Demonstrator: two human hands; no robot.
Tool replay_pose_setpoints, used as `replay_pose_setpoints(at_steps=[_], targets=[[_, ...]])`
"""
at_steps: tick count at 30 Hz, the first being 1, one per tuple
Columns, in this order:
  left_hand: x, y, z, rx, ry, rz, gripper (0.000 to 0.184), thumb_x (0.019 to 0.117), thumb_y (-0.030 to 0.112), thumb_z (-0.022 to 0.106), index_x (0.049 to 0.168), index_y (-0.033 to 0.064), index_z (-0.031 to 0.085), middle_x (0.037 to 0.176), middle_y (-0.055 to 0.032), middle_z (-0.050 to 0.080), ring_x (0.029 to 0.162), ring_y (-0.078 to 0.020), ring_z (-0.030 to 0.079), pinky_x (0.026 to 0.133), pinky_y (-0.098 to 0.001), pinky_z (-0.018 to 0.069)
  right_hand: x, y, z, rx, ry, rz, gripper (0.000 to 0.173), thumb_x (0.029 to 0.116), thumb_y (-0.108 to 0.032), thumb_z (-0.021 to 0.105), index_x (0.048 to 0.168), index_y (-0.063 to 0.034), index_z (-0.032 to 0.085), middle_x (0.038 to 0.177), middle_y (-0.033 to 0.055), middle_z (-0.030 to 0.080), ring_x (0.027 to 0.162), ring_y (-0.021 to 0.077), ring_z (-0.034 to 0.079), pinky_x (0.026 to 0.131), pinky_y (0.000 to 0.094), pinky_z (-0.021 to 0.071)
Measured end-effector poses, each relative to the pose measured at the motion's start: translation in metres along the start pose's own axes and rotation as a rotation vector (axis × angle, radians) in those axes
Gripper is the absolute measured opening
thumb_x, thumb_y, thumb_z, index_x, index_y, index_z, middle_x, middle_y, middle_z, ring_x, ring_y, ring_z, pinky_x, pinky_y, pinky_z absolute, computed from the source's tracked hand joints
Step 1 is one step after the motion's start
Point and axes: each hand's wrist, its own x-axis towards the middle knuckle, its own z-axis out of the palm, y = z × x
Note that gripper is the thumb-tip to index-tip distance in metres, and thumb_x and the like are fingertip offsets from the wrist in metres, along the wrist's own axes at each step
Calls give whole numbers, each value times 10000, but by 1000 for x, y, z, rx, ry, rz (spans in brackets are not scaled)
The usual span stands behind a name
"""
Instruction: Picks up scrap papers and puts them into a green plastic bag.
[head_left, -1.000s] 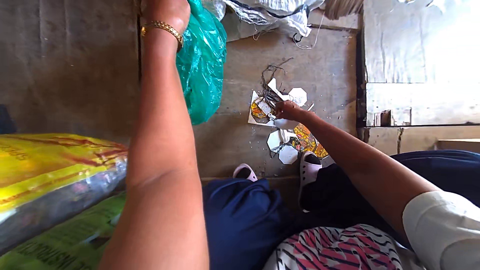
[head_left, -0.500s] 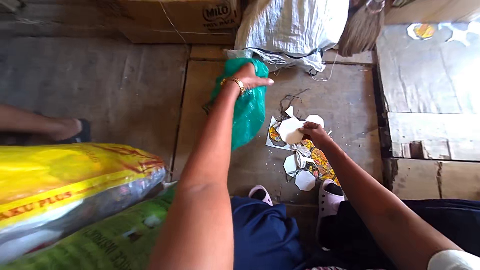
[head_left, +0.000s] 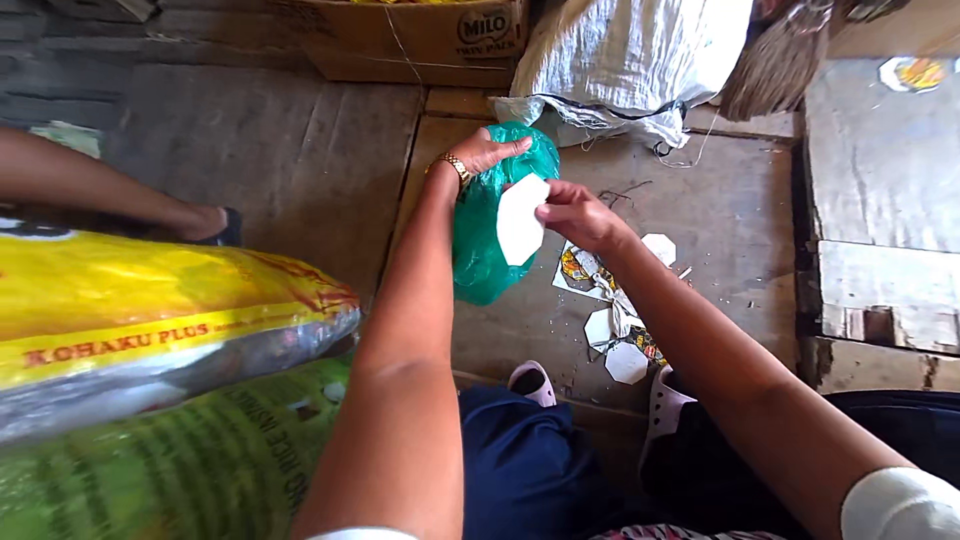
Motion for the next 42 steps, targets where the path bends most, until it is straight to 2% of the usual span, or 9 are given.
replay_pose_setpoints(at_steps=[3, 8, 12, 16, 19, 28, 32, 37, 42], targets=[[-14, 0, -12, 122, 94, -64, 707, 988, 382, 683, 1455, -82, 425, 1382, -267, 566, 1291, -320, 566, 1118, -481, 424, 16, 26, 0, -725, 108, 132, 206, 983, -38, 617, 1122, 111, 646, 1313, 242, 621, 1207, 308, 618, 1042, 464, 495], [-13, -9, -17, 218, 187, -103, 682, 1003, 356, 667, 1430, -120, 429, 1403, -317, 525, 1330, -389, 526, 1127, -526, 401, -3, 30, 31, -1195, 508, 257, 304, 1062, -154, 474, 1261, 44, 592, 1020, 284, 708, 976, 495, 697, 823, 655, 526], [-10, -6, -16, 176, 208, -96, 643, 1005, 355, 661, 1421, -95, 465, 1382, -299, 553, 1308, -381, 546, 1114, -539, 411, 12, 47, 79, -1279, 505, 27, 353, 1024, -40, 501, 1360, 33, 578, 1019, 269, 730, 815, 462, 734, 708, 614, 580], [-16, -8, -24, 130, 285, -89, 680, 994, 339, 674, 1455, -94, 424, 1411, -306, 530, 1329, -397, 524, 1120, -572, 396, 54, 68, 88, -1209, 257, 394, 627, 1004, 12, 529, 1580, 11, 282, 1488, 291, 471, 1273, 452, 579, 993, 569, 525], [-28, -14, -35, -16, 391, -110, 703, 976, 307, 695, 1489, -66, 390, 1443, -279, 509, 1341, -354, 518, 1117, -529, 418, 50, 67, 84, -1211, 162, 245, 778, 973, 23, 603, 1634, -44, 198, 1520, 301, 425, 1263, 456, 584, 993, 540, 538], [-28, 1, -40, -167, 403, -121, 647, 980, 337, 682, 1470, -3, 433, 1374, -200, 578, 1252, -256, 587, 1053, -450, 485, 32, 54, 43, -1092, 264, 345, 276, 1036, -133, 532, 1208, 28, 674, 1150, 281, 692, 1129, 464, 656, 941, 659, 499], [-28, 3, -40, -127, 369, -142, 660, 978, 364, 680, 1471, -1, 435, 1371, -210, 575, 1248, -274, 589, 1048, -473, 488, 35, 59, 76, -952, 623, -105, 270, 1013, -58, 540, 1200, 101, 653, 941, 262, 729, 869, 403, 734, 802, 563, 584], [-36, 10, -53, -149, 443, -84, 631, 965, 380, 688, 1472, 73, 470, 1387, -141, 590, 1255, -215, 595, 1051, -453, 501, 64, 48, 98, -1025, 168, 635, 361, 990, -139, 601, 1313, 23, 601, 1293, 275, 635, 1213, 452, 617, 943, 661, 502], [-64, -3, -96, -103, 705, -63, 680, 953, 410, 673, 1503, 95, 427, 1422, -103, 561, 1261, -150, 580, 1060, -393, 487, 67, 50, 116, -1068, -16, 615, 387, 1025, -129, 567, 1383, 17, 554, 1351, 271, 605, 1262, 442, 591, 960, 649, 499]])
